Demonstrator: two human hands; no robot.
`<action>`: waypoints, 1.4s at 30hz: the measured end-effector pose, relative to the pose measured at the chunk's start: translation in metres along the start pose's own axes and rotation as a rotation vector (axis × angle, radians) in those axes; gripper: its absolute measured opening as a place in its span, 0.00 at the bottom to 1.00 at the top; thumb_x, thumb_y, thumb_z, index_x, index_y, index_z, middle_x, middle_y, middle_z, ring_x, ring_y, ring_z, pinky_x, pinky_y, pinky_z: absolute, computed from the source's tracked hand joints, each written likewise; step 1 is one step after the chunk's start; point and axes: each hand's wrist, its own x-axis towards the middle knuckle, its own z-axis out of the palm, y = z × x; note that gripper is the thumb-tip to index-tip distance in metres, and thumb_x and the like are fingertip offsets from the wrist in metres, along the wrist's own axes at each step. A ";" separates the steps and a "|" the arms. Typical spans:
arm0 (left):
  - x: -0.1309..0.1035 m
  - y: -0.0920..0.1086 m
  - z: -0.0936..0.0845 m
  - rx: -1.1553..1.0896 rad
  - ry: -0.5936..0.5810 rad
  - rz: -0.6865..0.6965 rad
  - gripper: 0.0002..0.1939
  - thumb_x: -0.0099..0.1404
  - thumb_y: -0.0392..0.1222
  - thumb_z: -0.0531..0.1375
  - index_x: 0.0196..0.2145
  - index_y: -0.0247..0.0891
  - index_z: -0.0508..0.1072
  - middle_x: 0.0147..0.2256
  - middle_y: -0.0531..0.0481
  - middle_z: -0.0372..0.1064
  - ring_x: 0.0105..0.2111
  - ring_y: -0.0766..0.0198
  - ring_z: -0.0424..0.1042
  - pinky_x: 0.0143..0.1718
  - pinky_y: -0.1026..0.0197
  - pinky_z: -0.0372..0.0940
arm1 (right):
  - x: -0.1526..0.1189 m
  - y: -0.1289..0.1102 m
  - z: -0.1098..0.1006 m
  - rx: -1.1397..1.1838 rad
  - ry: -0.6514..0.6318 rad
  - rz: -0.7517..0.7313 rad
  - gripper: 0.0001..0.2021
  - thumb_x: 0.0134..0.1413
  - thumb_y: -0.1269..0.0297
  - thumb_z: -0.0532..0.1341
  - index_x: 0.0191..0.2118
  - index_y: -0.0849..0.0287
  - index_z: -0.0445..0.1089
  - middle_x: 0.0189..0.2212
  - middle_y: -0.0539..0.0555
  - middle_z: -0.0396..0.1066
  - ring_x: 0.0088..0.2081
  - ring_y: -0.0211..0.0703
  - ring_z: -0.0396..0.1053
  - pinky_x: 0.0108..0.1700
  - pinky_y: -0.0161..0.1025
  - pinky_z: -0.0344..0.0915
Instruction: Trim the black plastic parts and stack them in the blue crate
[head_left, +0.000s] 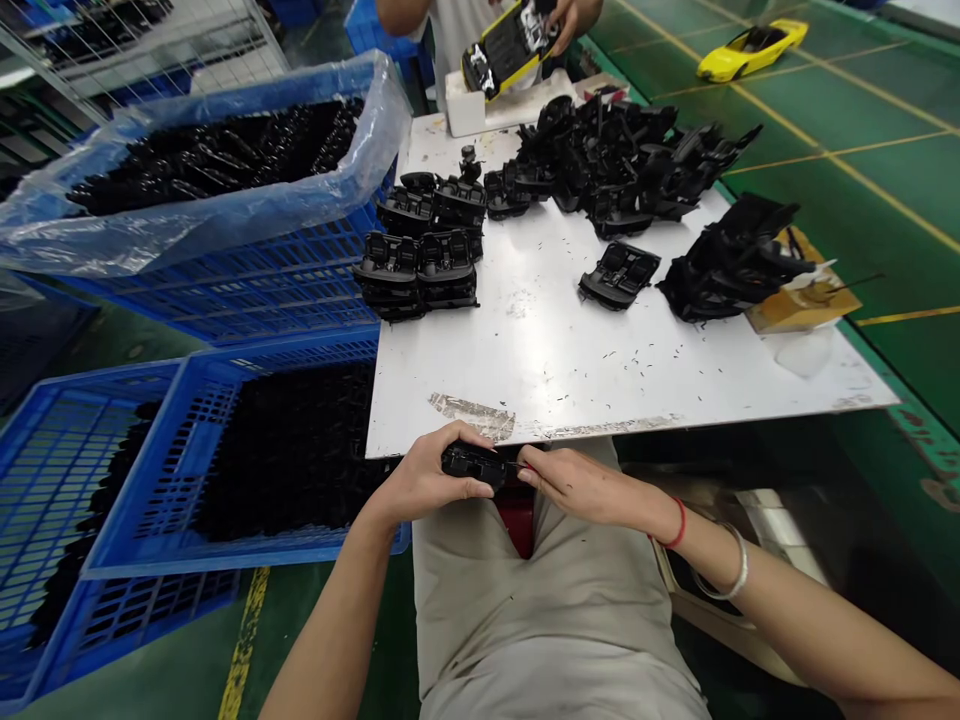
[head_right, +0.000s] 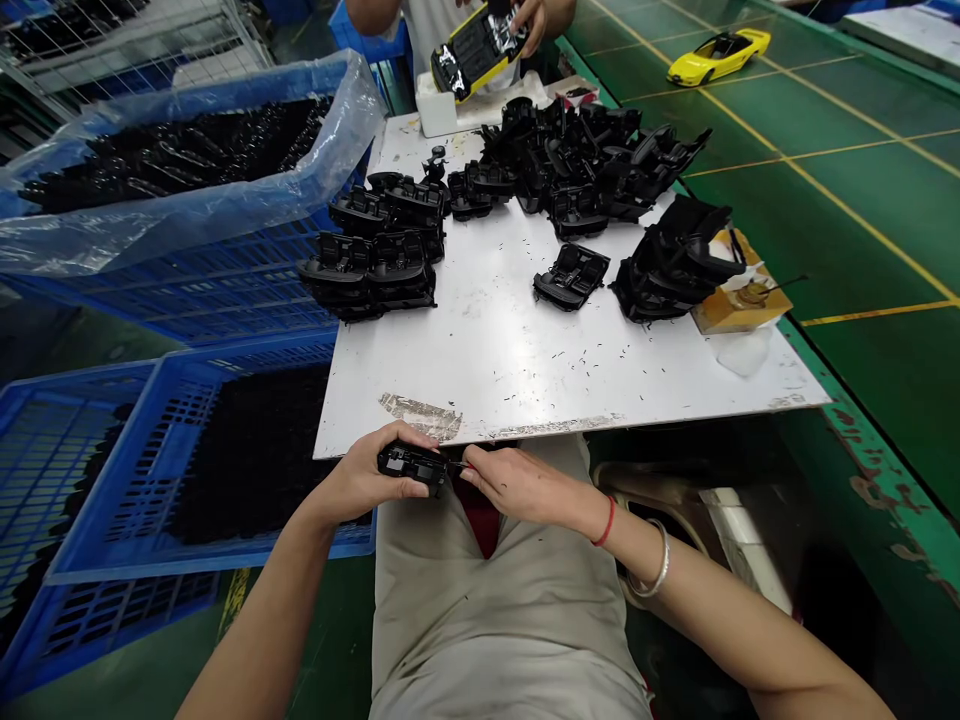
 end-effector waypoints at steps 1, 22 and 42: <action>0.000 0.000 0.000 0.000 0.003 0.002 0.23 0.51 0.50 0.72 0.42 0.40 0.74 0.44 0.45 0.75 0.45 0.53 0.73 0.46 0.56 0.66 | 0.001 0.000 0.000 0.008 -0.005 -0.002 0.12 0.69 0.62 0.46 0.31 0.53 0.48 0.19 0.42 0.49 0.20 0.34 0.49 0.24 0.36 0.43; -0.002 0.001 0.004 0.048 0.034 0.023 0.23 0.51 0.49 0.72 0.43 0.40 0.74 0.45 0.45 0.75 0.46 0.53 0.73 0.48 0.55 0.66 | -0.014 0.007 0.001 -0.062 0.088 -0.021 0.12 0.70 0.58 0.45 0.32 0.53 0.51 0.20 0.42 0.50 0.20 0.35 0.49 0.25 0.36 0.45; -0.029 0.019 0.060 -0.383 0.131 0.084 0.19 0.64 0.43 0.63 0.49 0.39 0.62 0.47 0.44 0.70 0.48 0.58 0.71 0.49 0.59 0.67 | -0.030 -0.003 0.038 0.550 0.486 0.042 0.25 0.58 0.46 0.59 0.52 0.59 0.65 0.29 0.53 0.70 0.34 0.45 0.69 0.33 0.38 0.66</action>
